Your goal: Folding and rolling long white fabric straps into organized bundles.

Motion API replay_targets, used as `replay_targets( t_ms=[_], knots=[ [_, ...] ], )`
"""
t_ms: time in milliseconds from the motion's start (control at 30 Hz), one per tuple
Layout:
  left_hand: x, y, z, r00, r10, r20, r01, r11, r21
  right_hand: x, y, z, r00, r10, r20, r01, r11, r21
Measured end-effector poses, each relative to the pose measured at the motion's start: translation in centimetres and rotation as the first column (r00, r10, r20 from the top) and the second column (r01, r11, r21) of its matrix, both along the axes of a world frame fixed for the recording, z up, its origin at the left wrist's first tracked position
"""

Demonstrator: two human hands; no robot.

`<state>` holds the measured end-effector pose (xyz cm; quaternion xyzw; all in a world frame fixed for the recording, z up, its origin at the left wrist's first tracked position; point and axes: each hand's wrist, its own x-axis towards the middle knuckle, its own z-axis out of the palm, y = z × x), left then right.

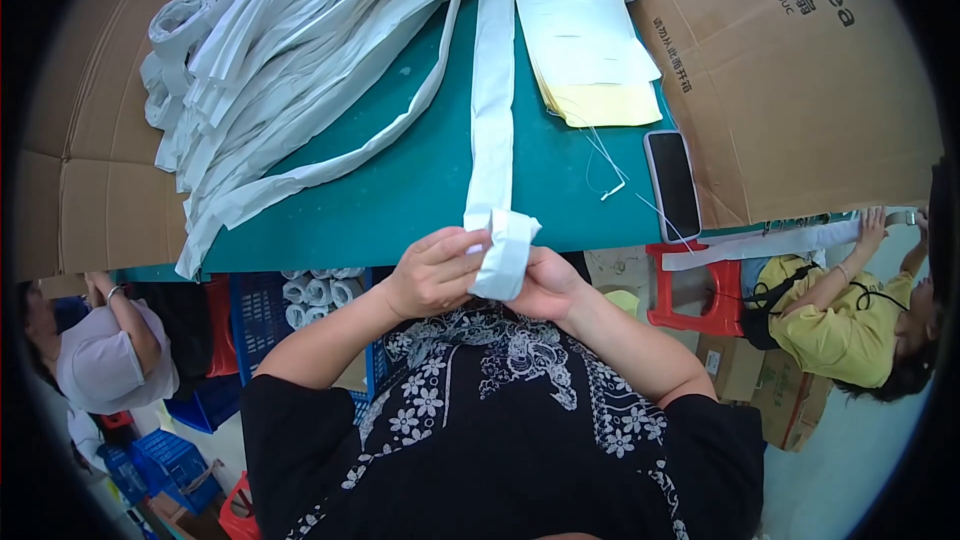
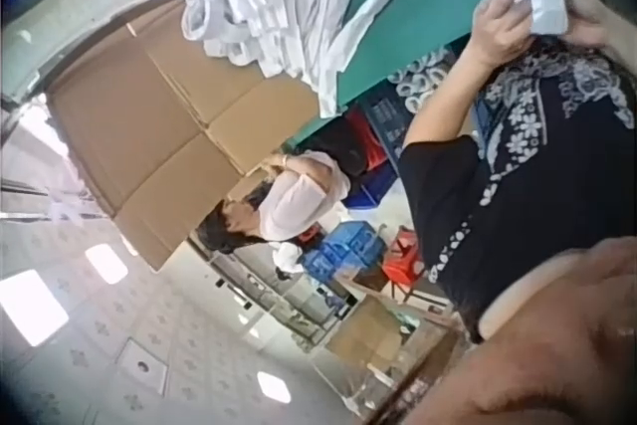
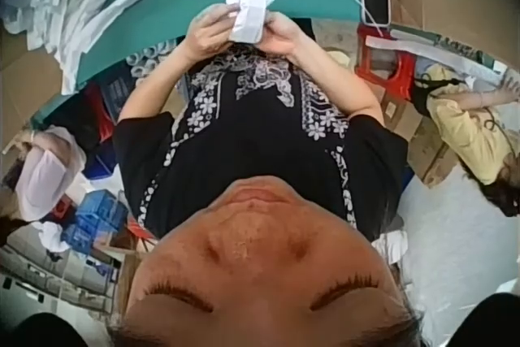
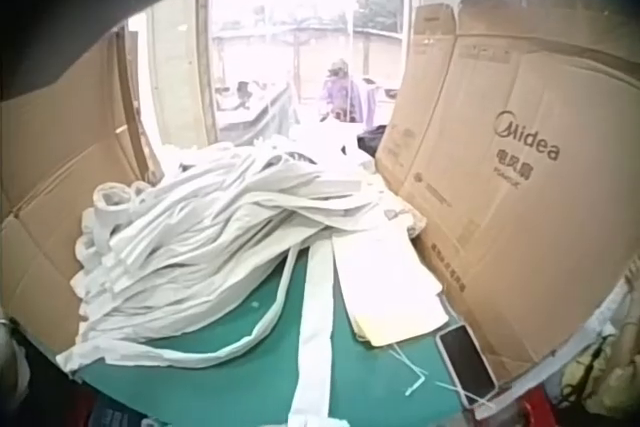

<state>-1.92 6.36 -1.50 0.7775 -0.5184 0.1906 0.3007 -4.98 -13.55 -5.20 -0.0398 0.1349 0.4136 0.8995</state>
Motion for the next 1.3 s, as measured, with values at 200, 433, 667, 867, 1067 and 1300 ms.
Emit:
replay_targets(
  t_ms=[200,433,667,867,1067,1300],
  knots=[
    [-1.3,-0.7,0.8,0.989,-0.051,-0.137,0.035,0.992,-0.123,3.1,-0.2,3.0,0.919,-0.009,0.393,0.129,0.952,-0.279],
    [0.1,-1.3,3.4,0.076,-0.145,-0.987,-0.342,0.925,-0.162,3.9,-0.9,3.4,0.717,0.373,0.589,0.201,0.698,-0.687],
    [2.6,-1.7,1.0,-0.433,-0.56,-0.707,-0.652,0.736,-0.184,2.9,1.0,2.1,0.855,0.234,0.463,0.291,0.522,-0.802],
    [0.2,-1.5,-0.2,0.833,0.088,-0.546,-0.195,0.971,-0.14,2.4,1.2,3.5,0.997,0.035,0.076,0.036,0.64,-0.767],
    [0.0,-1.3,-1.4,0.967,0.001,-0.254,-0.044,0.986,-0.163,2.3,0.4,1.2,0.993,-0.061,0.099,0.097,0.9,-0.425],
    [-0.2,-1.5,0.8,0.875,-0.127,-0.468,-0.005,0.963,-0.27,4.3,-0.7,2.5,0.825,0.042,0.563,0.21,0.903,-0.375]
  ],
)
